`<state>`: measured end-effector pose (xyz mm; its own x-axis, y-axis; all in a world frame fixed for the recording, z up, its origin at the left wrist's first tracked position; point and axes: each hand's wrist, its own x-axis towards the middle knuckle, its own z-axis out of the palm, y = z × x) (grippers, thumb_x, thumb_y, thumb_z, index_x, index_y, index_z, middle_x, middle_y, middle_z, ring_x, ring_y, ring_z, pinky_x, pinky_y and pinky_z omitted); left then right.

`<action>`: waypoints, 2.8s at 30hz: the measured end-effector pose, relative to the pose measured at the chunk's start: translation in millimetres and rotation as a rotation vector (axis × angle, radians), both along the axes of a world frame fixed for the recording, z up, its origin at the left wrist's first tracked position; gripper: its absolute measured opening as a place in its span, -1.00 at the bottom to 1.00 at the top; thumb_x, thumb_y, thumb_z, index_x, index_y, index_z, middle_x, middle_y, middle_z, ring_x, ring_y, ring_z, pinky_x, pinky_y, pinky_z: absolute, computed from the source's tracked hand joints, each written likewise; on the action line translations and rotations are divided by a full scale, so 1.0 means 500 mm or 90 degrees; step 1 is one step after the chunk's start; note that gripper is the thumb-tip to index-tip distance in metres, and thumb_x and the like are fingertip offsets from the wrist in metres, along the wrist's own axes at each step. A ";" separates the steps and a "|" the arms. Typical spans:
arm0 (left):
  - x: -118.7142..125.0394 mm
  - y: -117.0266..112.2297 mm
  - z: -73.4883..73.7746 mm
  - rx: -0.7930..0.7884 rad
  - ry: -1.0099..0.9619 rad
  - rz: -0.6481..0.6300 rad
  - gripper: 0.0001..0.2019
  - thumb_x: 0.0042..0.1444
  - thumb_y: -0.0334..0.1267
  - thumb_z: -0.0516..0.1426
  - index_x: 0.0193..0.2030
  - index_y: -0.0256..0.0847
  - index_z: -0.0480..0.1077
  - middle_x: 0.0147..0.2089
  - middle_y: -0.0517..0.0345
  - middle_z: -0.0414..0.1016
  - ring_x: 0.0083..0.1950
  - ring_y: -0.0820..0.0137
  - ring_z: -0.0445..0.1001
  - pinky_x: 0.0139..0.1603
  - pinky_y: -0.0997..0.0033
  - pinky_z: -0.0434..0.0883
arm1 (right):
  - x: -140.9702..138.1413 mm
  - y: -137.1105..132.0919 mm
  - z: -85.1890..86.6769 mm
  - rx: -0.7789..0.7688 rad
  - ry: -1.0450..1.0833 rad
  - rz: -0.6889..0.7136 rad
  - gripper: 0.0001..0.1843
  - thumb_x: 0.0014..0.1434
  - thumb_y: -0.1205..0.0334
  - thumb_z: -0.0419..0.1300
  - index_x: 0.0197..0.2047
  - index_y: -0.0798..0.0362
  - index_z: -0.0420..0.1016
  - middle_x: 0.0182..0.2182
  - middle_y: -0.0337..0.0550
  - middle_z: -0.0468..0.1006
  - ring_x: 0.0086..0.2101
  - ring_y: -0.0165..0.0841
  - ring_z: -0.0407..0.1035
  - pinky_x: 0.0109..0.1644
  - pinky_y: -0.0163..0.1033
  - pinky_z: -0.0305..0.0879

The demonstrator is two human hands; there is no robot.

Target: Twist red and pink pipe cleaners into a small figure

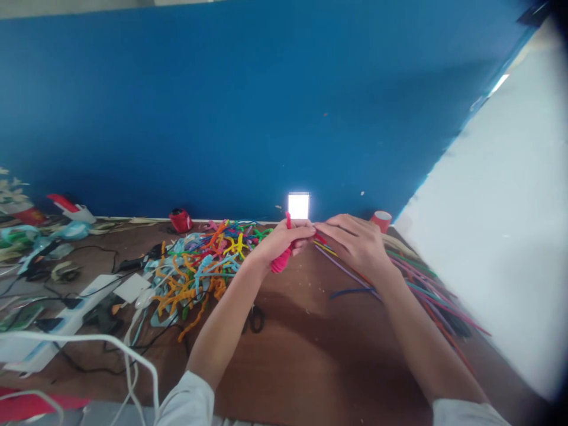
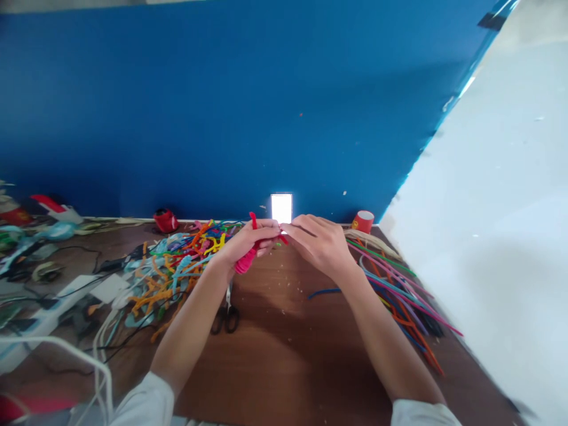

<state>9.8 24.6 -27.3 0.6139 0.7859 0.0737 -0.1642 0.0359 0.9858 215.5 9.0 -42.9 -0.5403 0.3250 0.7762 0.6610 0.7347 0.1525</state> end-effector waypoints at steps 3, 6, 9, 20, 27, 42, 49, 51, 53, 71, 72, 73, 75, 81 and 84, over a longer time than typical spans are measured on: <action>-0.004 0.000 0.000 0.067 0.038 0.016 -0.75 0.15 -0.13 0.19 -0.41 -0.24 0.30 -0.60 0.35 0.14 -0.60 0.62 0.12 -0.56 0.56 0.08 | -0.008 0.001 -0.004 -0.036 -0.005 0.007 -0.84 0.33 0.33 0.08 -0.10 0.02 0.48 -0.31 -0.08 0.53 -0.32 -0.33 0.40 -0.27 -0.25 0.26; -0.009 -0.001 0.000 0.170 0.113 0.040 -0.74 0.22 -0.11 0.12 -0.40 -0.24 0.31 -0.56 0.31 0.20 -0.53 0.59 0.19 -0.48 0.57 0.18 | -0.015 0.001 -0.007 -0.118 0.010 -0.008 -0.82 0.35 0.28 0.04 -0.23 0.05 0.46 -0.37 -0.12 0.46 -0.40 -0.36 0.32 -0.33 -0.27 0.19; -0.013 -0.004 0.005 0.283 0.193 0.071 -0.74 0.28 -0.11 0.04 -0.34 -0.22 0.34 -0.51 0.29 0.25 -0.51 0.56 0.24 -0.45 0.55 0.21 | -0.018 0.001 -0.005 -0.206 0.076 0.024 -0.77 0.35 0.24 0.05 -0.36 0.04 0.39 -0.44 -0.19 0.36 -0.46 -0.39 0.21 -0.37 -0.27 0.10; -0.006 -0.004 -0.002 0.735 0.373 0.251 -0.71 0.37 -0.21 -0.06 -0.17 -0.16 0.47 -0.16 0.05 0.54 -0.14 0.36 0.43 -0.13 0.41 0.25 | -0.077 0.007 -0.026 -0.783 0.734 0.282 -0.59 0.18 0.09 0.25 -0.55 0.03 0.17 -0.61 -0.39 0.06 -0.62 -0.52 -0.15 -0.59 -0.31 -0.28; 0.008 0.001 -0.004 0.525 0.250 0.286 -0.83 0.27 -0.24 0.05 -0.28 -0.21 0.42 -0.37 0.16 0.46 -0.36 0.47 0.36 -0.27 0.47 0.27 | -0.064 0.022 -0.035 -0.530 0.607 0.156 -0.84 0.24 0.10 0.22 -0.24 0.00 0.43 -0.56 -0.37 0.24 -0.60 -0.51 0.04 -0.56 -0.35 -0.04; -0.004 0.011 -0.004 0.147 0.074 0.106 -0.78 0.11 -0.15 0.21 -0.37 -0.29 0.41 -0.56 0.30 0.27 -0.56 0.62 0.19 -0.54 0.58 0.13 | -0.011 0.019 -0.020 -0.112 0.137 0.084 -0.75 0.30 0.37 0.14 0.00 -0.03 0.52 -0.21 -0.05 0.56 -0.23 -0.29 0.45 -0.20 -0.20 0.34; 0.002 0.001 -0.007 0.408 0.181 0.198 -0.78 0.25 -0.18 0.09 -0.33 -0.27 0.41 -0.47 0.22 0.38 -0.49 0.56 0.26 -0.45 0.52 0.20 | -0.038 0.009 -0.022 -0.148 0.256 0.001 -0.73 0.28 0.27 0.16 -0.48 0.05 0.31 -0.53 -0.25 0.28 -0.48 -0.43 0.14 -0.38 -0.24 0.06; 0.003 0.003 -0.012 0.517 0.229 0.231 -0.80 0.27 -0.23 0.06 -0.33 -0.26 0.41 -0.46 0.22 0.40 -0.46 0.54 0.29 -0.41 0.51 0.22 | -0.048 0.007 -0.023 -0.242 0.339 0.018 -0.65 0.28 0.23 0.16 -0.53 0.05 0.24 -0.57 -0.30 0.20 -0.51 -0.45 0.08 -0.40 -0.25 0.02; 0.003 0.008 -0.019 0.655 0.293 0.269 -0.82 0.28 -0.28 0.04 -0.30 -0.25 0.42 -0.41 0.19 0.46 -0.42 0.52 0.33 -0.36 0.48 0.22 | -0.055 0.009 -0.025 -0.373 0.443 0.056 -0.62 0.26 0.17 0.18 -0.56 0.05 0.23 -0.60 -0.32 0.18 -0.52 -0.47 0.05 -0.42 -0.27 -0.02; 0.029 0.007 -0.029 0.454 0.144 0.270 -0.81 0.25 -0.19 0.10 -0.31 -0.25 0.44 -0.45 0.21 0.42 -0.42 0.52 0.35 -0.35 0.50 0.29 | -0.048 0.003 -0.008 -0.464 0.490 0.049 -0.66 0.24 0.09 0.21 -0.51 0.07 0.40 -0.58 -0.30 0.30 -0.51 -0.47 0.15 -0.43 -0.29 0.04; 0.029 0.007 -0.028 0.406 0.121 0.266 -0.80 0.23 -0.18 0.11 -0.32 -0.25 0.43 -0.47 0.23 0.39 -0.45 0.53 0.33 -0.39 0.51 0.28 | -0.046 0.001 -0.006 -0.423 0.459 0.022 -0.70 0.25 0.10 0.21 -0.47 0.07 0.44 -0.55 -0.28 0.35 -0.50 -0.45 0.19 -0.41 -0.29 0.08; 0.029 0.006 -0.027 0.356 0.099 0.259 -0.80 0.22 -0.17 0.11 -0.34 -0.25 0.42 -0.49 0.25 0.36 -0.50 0.55 0.30 -0.43 0.52 0.26 | -0.043 0.000 -0.004 -0.378 0.431 -0.001 -0.75 0.25 0.12 0.21 -0.41 0.06 0.48 -0.52 -0.26 0.39 -0.49 -0.44 0.23 -0.39 -0.28 0.13; 0.029 0.005 -0.025 0.260 0.056 0.236 -0.80 0.20 -0.17 0.12 -0.36 -0.25 0.40 -0.54 0.30 0.29 -0.58 0.59 0.23 -0.52 0.53 0.19 | -0.037 -0.003 0.001 -0.286 0.374 -0.025 -0.86 0.24 0.17 0.22 -0.27 0.05 0.53 -0.43 -0.22 0.46 -0.46 -0.42 0.29 -0.35 -0.27 0.21; 0.022 0.009 -0.016 0.128 -0.023 0.215 -0.81 0.10 -0.23 0.17 -0.47 -0.26 0.36 -0.62 0.36 0.19 -0.64 0.64 0.16 -0.58 0.55 0.08 | -0.018 -0.003 0.005 -0.115 0.194 -0.038 -0.72 0.26 0.25 0.21 0.04 -0.04 0.51 -0.15 -0.08 0.55 -0.26 -0.32 0.45 -0.25 -0.24 0.34; 0.019 0.009 -0.014 0.120 -0.018 0.206 -0.80 0.09 -0.26 0.17 -0.51 -0.25 0.32 -0.64 0.36 0.19 -0.65 0.64 0.16 -0.58 0.55 0.09 | -0.014 0.000 0.000 -0.095 0.176 -0.057 -0.63 0.24 0.25 0.24 0.12 -0.05 0.47 -0.10 -0.06 0.55 -0.19 -0.28 0.48 -0.24 -0.24 0.35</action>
